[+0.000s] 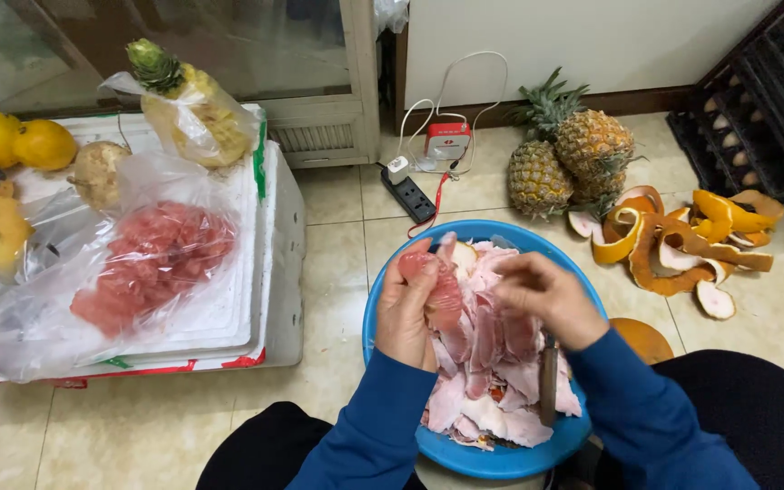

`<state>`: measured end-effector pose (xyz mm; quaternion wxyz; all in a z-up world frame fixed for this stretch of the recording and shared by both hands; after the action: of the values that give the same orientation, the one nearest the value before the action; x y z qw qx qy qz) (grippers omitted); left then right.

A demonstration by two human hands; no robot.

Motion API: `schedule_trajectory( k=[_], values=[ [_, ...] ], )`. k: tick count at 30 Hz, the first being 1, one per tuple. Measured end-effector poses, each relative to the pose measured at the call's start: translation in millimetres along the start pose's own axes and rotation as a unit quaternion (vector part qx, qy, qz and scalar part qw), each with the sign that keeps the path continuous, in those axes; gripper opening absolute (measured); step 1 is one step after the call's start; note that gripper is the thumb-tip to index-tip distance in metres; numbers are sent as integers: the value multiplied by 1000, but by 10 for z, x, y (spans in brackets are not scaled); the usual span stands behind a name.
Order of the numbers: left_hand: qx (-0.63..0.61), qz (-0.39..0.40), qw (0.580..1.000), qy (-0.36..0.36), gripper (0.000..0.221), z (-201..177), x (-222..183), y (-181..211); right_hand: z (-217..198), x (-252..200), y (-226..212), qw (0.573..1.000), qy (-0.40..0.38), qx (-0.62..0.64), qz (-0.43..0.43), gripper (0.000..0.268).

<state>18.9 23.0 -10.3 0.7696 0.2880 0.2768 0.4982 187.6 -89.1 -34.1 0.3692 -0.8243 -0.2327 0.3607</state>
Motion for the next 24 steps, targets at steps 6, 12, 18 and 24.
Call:
schedule_trajectory(
  k=[6, 12, 18, 24],
  values=[
    [-36, 2, 998, 44, 38, -20, -11, -70, 403, -206, -190, 899, -166, 401, -59, 81],
    [8, -36, 999, 18, 43, -181, 7, -313, 91, -143, -270, 888, -100, 439, -91, 74],
    [-2, -80, 996, -35, 43, -68, -68, -316, 69, -186, -386, 896, -70, 430, -87, 55],
    [0, -121, 992, -36, 40, -44, -107, -344, 35, -110, -346, 912, -41, 398, -86, 36]
  ],
)
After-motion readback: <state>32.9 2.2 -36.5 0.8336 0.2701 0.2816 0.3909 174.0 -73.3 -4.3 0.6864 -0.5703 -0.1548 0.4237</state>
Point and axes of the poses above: each hand's wrist, its own x-axis towards the middle knuckle, its own z-axis out of the palm, y = z × x, the point moved 3 cm from there along x, towards the middle knuckle, and after that the axes turned 11 degrees about z, right-handed, at the moved point
